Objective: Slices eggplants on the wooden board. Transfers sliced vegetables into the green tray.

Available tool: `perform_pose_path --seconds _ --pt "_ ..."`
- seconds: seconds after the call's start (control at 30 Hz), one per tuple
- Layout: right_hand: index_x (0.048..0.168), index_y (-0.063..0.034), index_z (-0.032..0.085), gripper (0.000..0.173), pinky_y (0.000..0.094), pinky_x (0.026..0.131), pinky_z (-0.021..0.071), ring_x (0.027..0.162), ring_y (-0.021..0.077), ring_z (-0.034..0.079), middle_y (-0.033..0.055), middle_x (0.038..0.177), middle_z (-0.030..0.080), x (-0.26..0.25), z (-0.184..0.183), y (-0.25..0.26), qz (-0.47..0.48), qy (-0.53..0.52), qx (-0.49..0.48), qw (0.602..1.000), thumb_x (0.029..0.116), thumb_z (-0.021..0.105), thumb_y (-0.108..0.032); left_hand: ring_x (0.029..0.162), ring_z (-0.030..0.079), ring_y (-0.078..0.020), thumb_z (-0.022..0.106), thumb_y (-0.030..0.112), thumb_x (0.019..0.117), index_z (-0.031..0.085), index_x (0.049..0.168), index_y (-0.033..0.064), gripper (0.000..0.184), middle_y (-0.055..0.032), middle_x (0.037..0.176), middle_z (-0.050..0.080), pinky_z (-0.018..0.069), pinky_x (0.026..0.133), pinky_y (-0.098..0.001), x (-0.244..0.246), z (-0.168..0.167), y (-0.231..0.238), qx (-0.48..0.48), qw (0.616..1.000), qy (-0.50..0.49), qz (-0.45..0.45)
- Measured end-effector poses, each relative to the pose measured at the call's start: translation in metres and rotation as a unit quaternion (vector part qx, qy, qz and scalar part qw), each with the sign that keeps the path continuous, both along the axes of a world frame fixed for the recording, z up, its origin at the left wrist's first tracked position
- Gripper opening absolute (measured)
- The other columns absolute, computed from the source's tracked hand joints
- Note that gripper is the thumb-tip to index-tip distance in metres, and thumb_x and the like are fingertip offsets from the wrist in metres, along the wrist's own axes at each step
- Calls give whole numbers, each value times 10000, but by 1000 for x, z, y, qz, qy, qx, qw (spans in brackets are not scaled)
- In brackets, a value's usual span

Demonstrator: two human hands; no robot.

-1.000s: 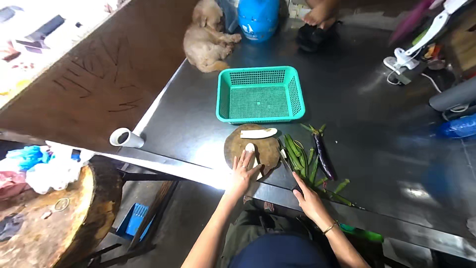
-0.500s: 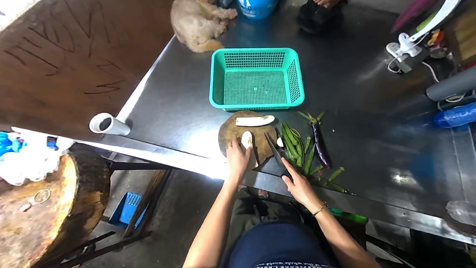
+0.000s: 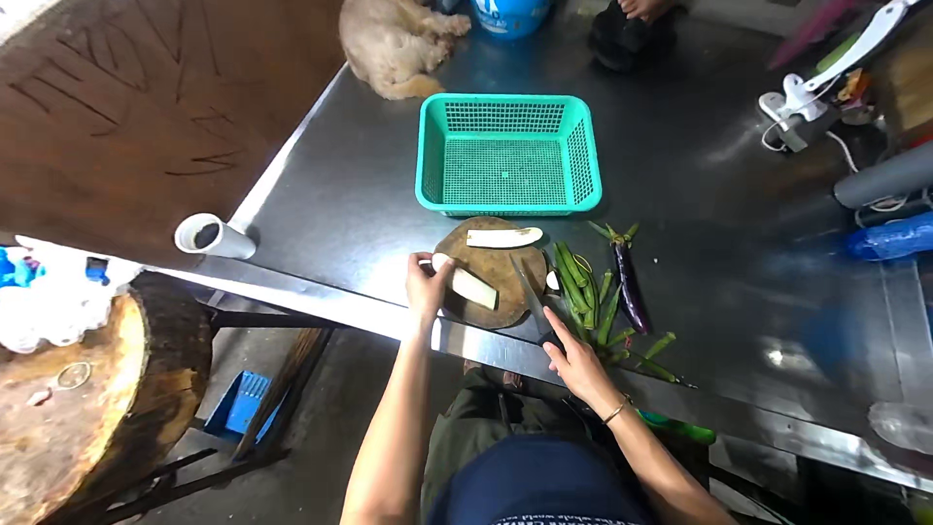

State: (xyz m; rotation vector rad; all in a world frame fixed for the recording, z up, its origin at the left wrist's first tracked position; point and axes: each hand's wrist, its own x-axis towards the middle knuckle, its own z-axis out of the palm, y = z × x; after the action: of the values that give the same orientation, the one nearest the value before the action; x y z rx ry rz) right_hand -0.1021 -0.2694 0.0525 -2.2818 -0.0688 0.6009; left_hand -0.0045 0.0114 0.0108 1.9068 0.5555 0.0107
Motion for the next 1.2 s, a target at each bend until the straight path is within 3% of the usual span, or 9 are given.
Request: perform_pose_path --seconds 0.07,0.13,0.23,0.3,0.5,0.77,1.0,1.13,1.2 --pt "1643 -207 284 576 398 773 592 783 239 707 175 1264 687 5 -3 6 23 -4 -13 1000 1097 468 -201 869 689 -358 679 367 991 480 1449 118 557 -225 1079 689 558 778 -568 -8 -18 21 43 999 -11 2" --pt "1634 -193 312 567 403 840 590 882 260 719 186 1324 661 8 -5 12 47 -25 -32 998 1091 475 -187 864 659 -410 602 398 1031 505 1442 130 500 -255 1062 666 521 743 -603 -15 -26 29 90 996 -15 -24" --pt "1622 -191 346 565 454 930 569 1048 344 698 236 1355 617 12 -4 22 76 -52 -64 994 1078 493 -156 1151 596 -491 644 412 1001 484 1453 72 587 -314 1301 578 484 923 -655 -17 -23 20 119 993 -9 -26" --pt "1614 -204 370 565 486 941 564 1094 369 692 222 1371 617 16 -1 28 96 -75 -85 989 1068 502 -142 1228 535 -511 764 439 906 459 1461 25 756 -342 1376 500 458 982 -656 -17 -24 10 117 993 -13 -11" --pt "1621 -245 351 571 473 896 582 1051 341 710 159 1430 590 22 3 50 137 -72 -143 978 1076 484 -140 1116 569 -474 920 557 649 504 1425 85 999 -312 1355 478 506 871 -615 -25 -31 -12 150 988 12 26" --pt "1626 -287 334 575 444 854 587 978 321 712 150 1412 588 25 3 61 162 -92 -212 959 1080 443 -141 1073 572 -450 874 680 622 521 1386 125 1007 -270 1312 493 506 818 -606 -27 -39 -23 173 983 31 58" --pt "1616 -305 359 594 468 815 601 933 324 721 140 1356 623 5 -17 31 159 -91 -216 959 1065 486 -125 1105 569 -446 886 667 608 517 1382 107 1023 -270 1332 498 513 838 -607 -31 -49 -24 152 985 -3 81" --pt "1594 -247 413 568 400 871 594 991 255 714 142 1405 611 18 -14 17 116 4 -82 990 1054 532 -119 1096 564 -438 882 648 618 526 1367 87 1001 -262 1304 520 499 843 -607 -35 -65 -18 138 985 -66 73" --pt "1585 -209 423 557 314 741 594 851 170 699 134 1427 589 24 -14 5 71 54 16 996 1050 546 -109 1077 577 -420 870 651 624 541 1345 90 970 -242 1291 534 500 830 -602 -37 -72 -14 134 985 -95 63"
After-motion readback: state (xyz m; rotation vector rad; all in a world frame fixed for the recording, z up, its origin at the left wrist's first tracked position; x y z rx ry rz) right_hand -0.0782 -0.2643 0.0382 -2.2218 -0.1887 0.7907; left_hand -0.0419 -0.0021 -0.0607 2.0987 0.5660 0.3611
